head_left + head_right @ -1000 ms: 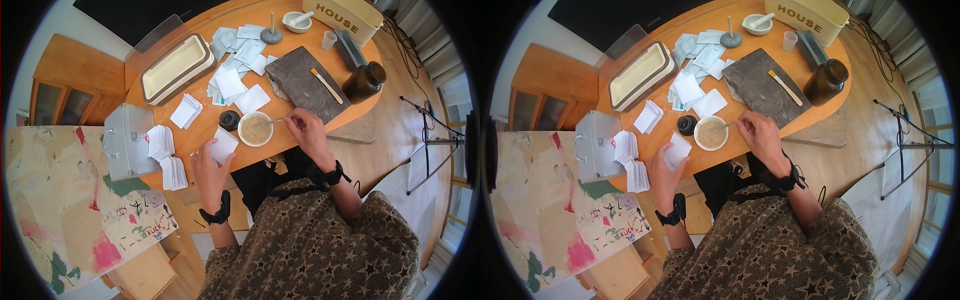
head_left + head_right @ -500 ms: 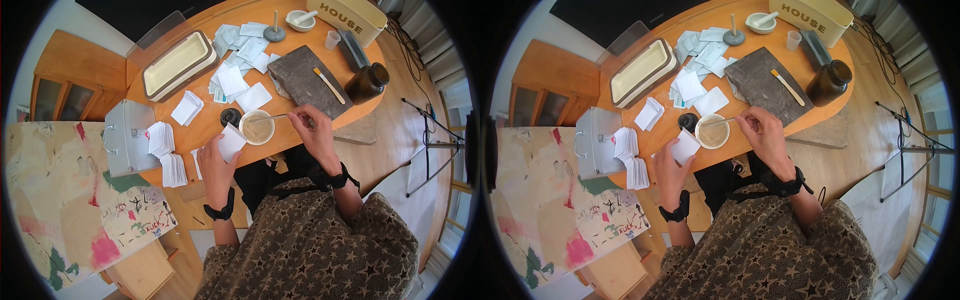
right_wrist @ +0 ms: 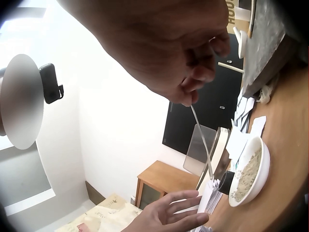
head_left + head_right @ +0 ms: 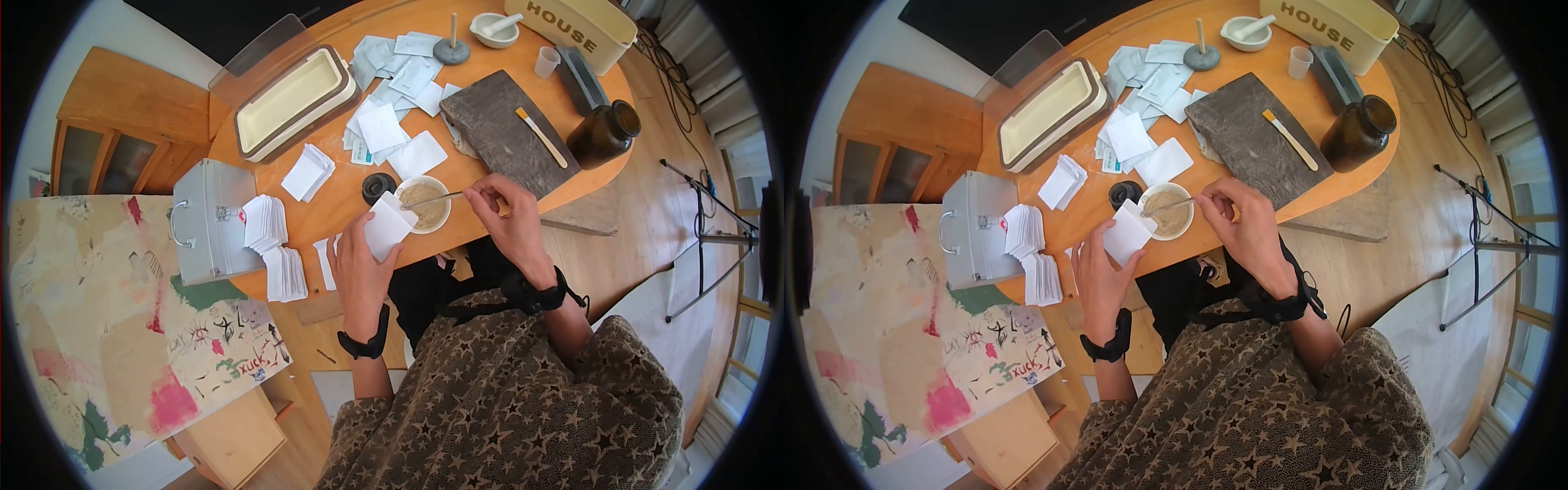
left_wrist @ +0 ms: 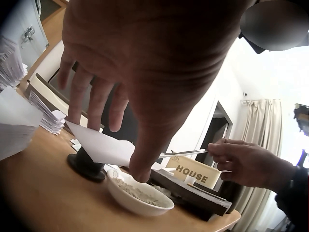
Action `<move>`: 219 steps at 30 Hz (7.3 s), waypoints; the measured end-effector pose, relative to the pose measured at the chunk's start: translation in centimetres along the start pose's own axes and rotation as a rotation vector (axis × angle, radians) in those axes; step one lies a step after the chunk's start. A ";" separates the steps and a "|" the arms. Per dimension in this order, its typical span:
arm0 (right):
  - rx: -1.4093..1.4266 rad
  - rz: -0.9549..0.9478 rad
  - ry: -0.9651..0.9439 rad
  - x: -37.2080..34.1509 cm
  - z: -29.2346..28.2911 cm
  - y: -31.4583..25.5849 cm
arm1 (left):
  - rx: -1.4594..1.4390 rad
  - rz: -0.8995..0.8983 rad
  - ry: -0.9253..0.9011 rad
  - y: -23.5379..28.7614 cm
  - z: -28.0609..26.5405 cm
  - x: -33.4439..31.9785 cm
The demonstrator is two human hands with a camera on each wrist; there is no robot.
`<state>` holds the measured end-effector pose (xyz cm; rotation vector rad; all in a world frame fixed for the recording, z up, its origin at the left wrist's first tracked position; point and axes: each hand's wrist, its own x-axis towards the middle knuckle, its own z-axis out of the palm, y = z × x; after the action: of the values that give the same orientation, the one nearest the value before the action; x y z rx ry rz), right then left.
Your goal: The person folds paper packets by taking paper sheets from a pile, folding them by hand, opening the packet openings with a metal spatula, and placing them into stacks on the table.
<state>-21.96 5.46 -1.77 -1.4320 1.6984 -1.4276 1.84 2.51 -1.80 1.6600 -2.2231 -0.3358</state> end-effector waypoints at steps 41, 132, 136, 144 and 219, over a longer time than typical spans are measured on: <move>-0.068 -0.082 0.038 0.1 -0.4 0.5 | 0.189 -0.369 0.133 -5.1 -2.3 -4.1; -0.203 0.027 0.014 -0.3 -1.0 2.7 | 0.302 -0.046 -0.104 -12.4 -3.3 14.4; -0.178 0.054 0.020 -0.3 -1.0 2.6 | 0.210 -0.003 -0.007 -9.9 -3.8 11.7; -0.111 0.011 0.091 0.0 -1.1 2.4 | 0.064 0.027 0.029 -3.6 -1.9 4.7; -0.025 -0.081 0.051 -0.4 -0.5 0.9 | 0.086 -0.223 0.174 -5.2 -2.9 -4.0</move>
<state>-22.62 5.91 -2.53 -1.5053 1.7131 -1.5030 8.57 4.88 -1.65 1.9097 -1.9569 -0.1452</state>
